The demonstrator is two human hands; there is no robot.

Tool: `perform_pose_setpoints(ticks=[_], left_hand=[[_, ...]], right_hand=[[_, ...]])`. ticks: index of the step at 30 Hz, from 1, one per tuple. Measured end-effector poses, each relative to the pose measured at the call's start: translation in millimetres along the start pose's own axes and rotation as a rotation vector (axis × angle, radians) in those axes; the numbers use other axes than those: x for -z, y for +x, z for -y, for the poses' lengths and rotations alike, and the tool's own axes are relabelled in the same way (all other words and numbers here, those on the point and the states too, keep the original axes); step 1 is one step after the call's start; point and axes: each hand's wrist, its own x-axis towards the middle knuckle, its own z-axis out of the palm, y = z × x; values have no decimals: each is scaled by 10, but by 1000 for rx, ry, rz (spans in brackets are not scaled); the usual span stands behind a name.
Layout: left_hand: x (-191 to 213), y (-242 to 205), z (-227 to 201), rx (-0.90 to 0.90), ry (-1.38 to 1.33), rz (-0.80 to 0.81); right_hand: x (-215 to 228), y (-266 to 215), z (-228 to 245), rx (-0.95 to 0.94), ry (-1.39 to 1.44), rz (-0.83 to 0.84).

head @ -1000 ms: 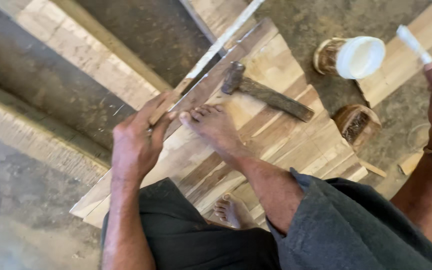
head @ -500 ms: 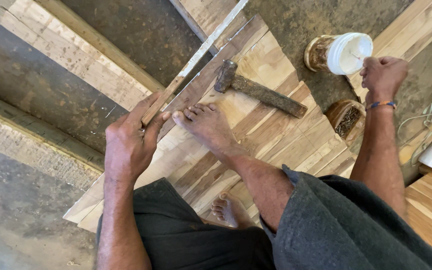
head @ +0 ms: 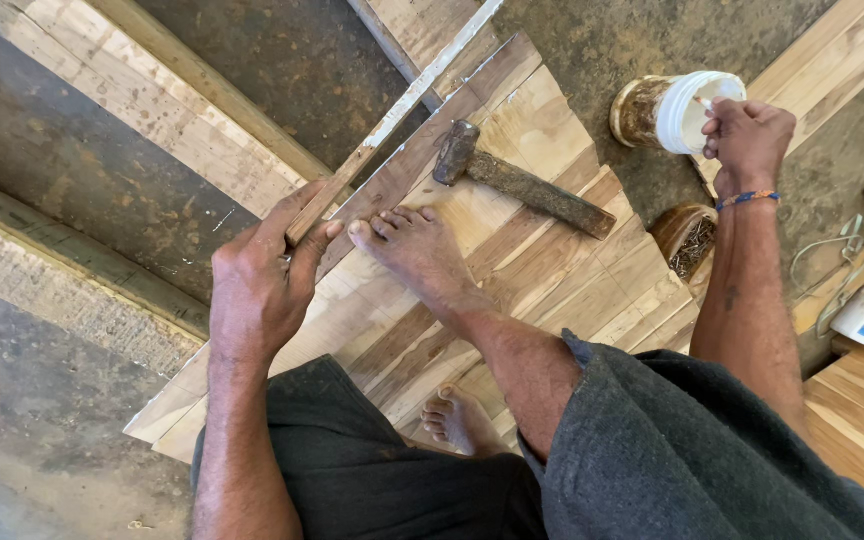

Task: The person applies glue to wood strips using a brush and fits them together on a larger wooden panel, using a hammer to tap them into place.

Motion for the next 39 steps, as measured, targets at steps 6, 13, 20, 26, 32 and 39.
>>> perform_pose_setpoints(ticks=[6,13,20,26,32,39], left_hand=[[5,-8,2,-22,7,-7],[12,-6,-20,-27,9,-16],[-1,-17,12,-56,15,-30],[4,12,-7,-17,4,-14],[-27,-8,68,-42,10,-19],[-57,-18,157,-180,-3,-73]], right_hand=[[13,50,-85,118,-343,89],[383,89,-23,497,-1027,185],[813,-89,-104,2,-294,136],[826,-259,-147,-139,-36,109],[760,-360,-99,-229,83,138],[766,-180,-331,-105,541,543]])
